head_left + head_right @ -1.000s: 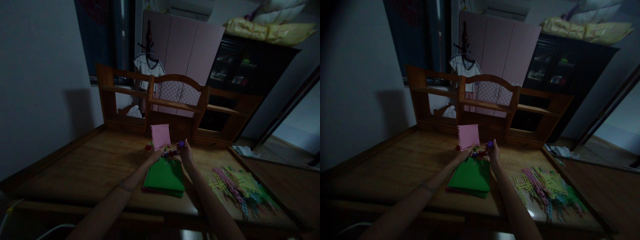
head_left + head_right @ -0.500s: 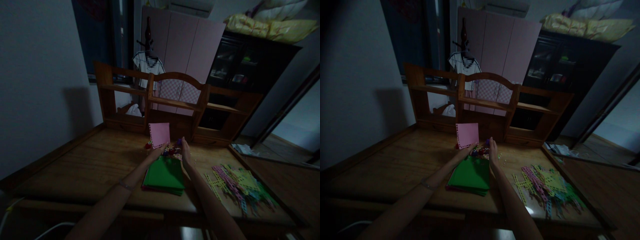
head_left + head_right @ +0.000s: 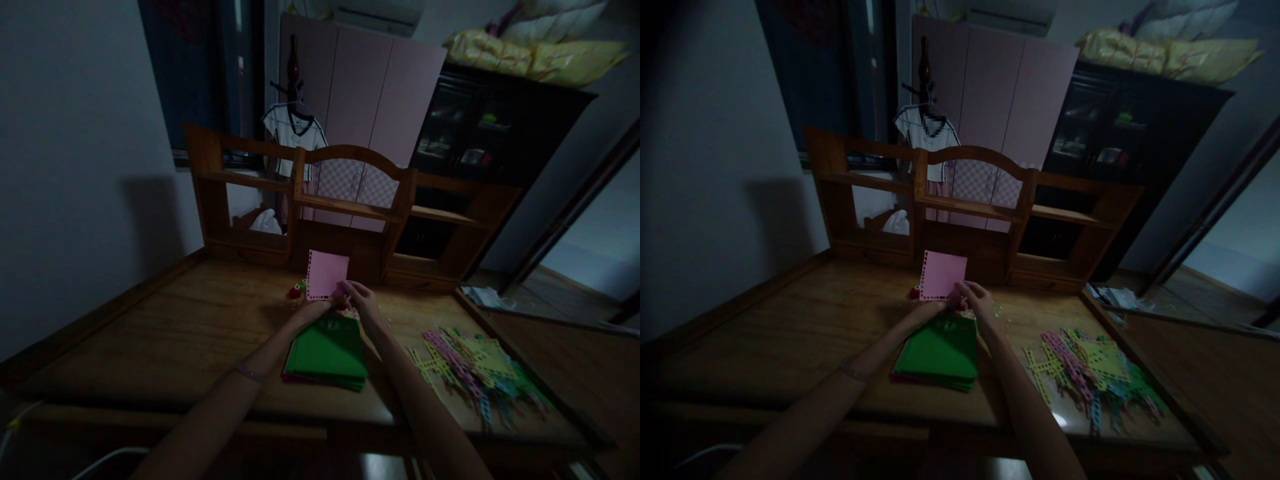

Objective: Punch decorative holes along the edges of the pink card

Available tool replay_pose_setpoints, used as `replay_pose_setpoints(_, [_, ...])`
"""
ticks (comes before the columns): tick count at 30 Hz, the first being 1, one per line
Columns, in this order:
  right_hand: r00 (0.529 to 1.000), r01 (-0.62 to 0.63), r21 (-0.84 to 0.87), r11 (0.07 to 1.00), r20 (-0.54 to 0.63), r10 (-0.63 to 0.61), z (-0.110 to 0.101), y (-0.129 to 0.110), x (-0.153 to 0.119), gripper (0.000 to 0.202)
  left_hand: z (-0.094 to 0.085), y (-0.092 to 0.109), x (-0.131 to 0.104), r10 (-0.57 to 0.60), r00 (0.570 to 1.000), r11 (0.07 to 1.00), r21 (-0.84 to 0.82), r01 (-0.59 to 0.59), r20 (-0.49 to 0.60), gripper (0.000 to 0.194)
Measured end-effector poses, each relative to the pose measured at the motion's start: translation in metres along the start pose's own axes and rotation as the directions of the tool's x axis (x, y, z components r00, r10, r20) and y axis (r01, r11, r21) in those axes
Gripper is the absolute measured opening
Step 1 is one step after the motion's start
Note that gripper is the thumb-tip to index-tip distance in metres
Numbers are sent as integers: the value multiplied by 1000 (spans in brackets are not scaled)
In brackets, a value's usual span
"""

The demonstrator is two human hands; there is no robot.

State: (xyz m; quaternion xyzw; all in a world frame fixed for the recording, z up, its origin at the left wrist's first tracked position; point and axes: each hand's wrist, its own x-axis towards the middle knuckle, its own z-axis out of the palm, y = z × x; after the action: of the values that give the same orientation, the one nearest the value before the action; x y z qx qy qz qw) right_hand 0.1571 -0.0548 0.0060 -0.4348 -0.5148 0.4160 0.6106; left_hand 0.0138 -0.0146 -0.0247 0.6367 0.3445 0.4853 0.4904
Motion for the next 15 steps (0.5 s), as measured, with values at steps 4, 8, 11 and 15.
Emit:
replay_pose_setpoints(4, [1000,23,22,999,-20,-23,-2,-3,-1,41,-9,7,-3,70,996,977,208,-57,-56,39])
replay_pose_setpoints(8, [999,14,70,997,-32,-11,-4,-5,-1,39,-11,12,-3,90,994,979,190,-75,-68,39])
replay_pose_setpoints(11, [999,0,83,997,-35,3,-4,-5,-1,39,-12,11,0,117,990,986,132,-106,-82,38])
replay_pose_setpoints(15, [999,-11,97,995,-34,14,-2,-5,-3,42,-17,5,5,82,987,996,59,-74,-136,37])
